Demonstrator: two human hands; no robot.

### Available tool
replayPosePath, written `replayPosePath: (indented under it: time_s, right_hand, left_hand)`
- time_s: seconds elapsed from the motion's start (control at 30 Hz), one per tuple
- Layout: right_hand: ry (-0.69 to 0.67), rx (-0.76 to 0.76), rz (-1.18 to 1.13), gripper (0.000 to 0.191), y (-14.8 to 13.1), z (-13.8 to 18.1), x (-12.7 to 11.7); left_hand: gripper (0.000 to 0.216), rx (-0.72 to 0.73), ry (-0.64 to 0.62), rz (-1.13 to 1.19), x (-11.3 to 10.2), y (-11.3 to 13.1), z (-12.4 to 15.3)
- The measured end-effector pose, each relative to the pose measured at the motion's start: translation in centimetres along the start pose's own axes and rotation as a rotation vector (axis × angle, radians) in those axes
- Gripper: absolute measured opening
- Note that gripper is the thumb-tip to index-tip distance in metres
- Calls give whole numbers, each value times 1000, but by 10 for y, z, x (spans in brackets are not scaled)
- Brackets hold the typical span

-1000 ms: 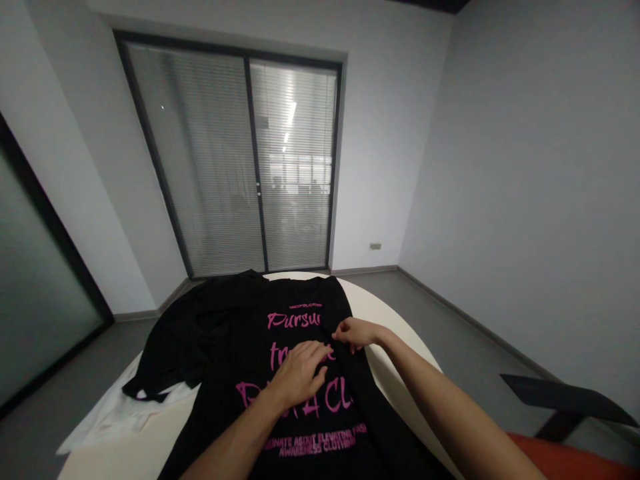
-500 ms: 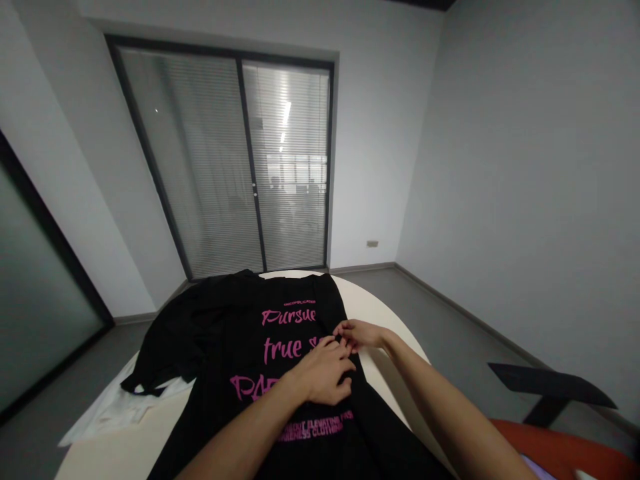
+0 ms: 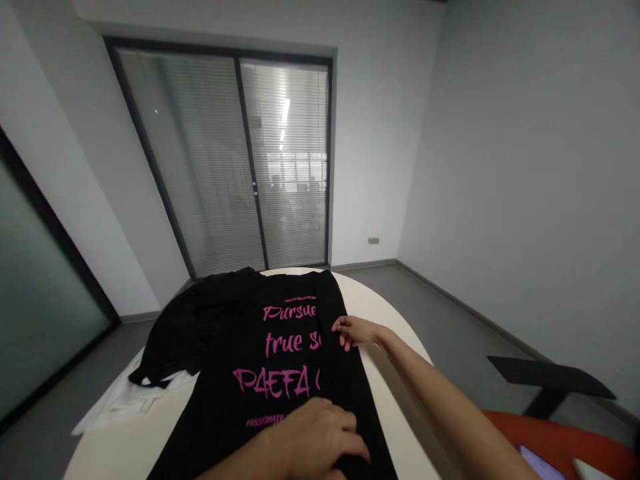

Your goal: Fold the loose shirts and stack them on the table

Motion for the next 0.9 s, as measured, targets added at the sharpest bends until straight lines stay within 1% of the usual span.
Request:
replayPosePath:
  time_s: [0.07, 0.13, 0.2, 0.27, 0.33, 0.37, 0.43, 0.47, 0.53, 0.57, 0.63, 0.7, 0.77, 0.83, 0.9]
  right_hand:
    - [12, -6, 19, 14, 0, 0, 1]
    - [29, -18, 44, 17, 2, -1, 2]
    - [49, -33, 67, 16, 3, -3, 3]
    - [70, -48, 82, 14, 5, -4, 4]
    - [96, -54, 94, 12, 7, -6, 5]
    - [110, -56, 100, 12, 8, -7, 7]
    - [146, -70, 108, 12, 10, -8, 9]
    - [170, -90, 114, 12, 11, -8, 10]
    - [227, -151, 139, 13, 13, -7, 12]
    - [257, -184, 162, 14, 14, -5, 13]
    - [317, -246, 218, 16, 15, -1, 15]
    - [370, -295, 263, 19, 16, 3, 17]
    - [402, -327, 281, 22, 16, 8, 19]
    - [410, -337, 280, 24, 16, 11, 21]
    - [413, -337, 278, 26, 15, 13, 22]
  left_hand:
    - [20, 63, 36, 22, -2, 5, 4]
    - [13, 77, 66, 88, -5, 8, 10]
    - [18, 48, 74, 124, -4, 9, 15]
    - [24, 23, 57, 128, 1, 9, 20]
    - [20, 34, 53, 181, 8, 8, 23]
    - [17, 50, 72, 244, 10, 8, 24]
    - [13, 69, 161, 408, 9, 8, 24]
    - [13, 43, 228, 481, 5, 7, 24]
    - [16, -74, 353, 543, -7, 4, 26]
    - [18, -134, 380, 527, -13, 2, 28]
    - [25, -211, 356, 441, -25, -2, 32]
    - [27, -228, 259, 365, -32, -7, 37]
    - [31, -225, 159, 319, -35, -8, 41]
    - [36, -199, 90, 274, -36, -6, 44]
    - [27, -167, 76, 228, -37, -1, 43]
Point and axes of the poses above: each hand's wrist, its own z-axis away from the middle knuckle, its own x-axis out of the palm, y = z × x, the point moved 1 cm from there along -z, towards the middle knuckle, and after that the axes turned 5 degrees about y, right-handed, at the moved point
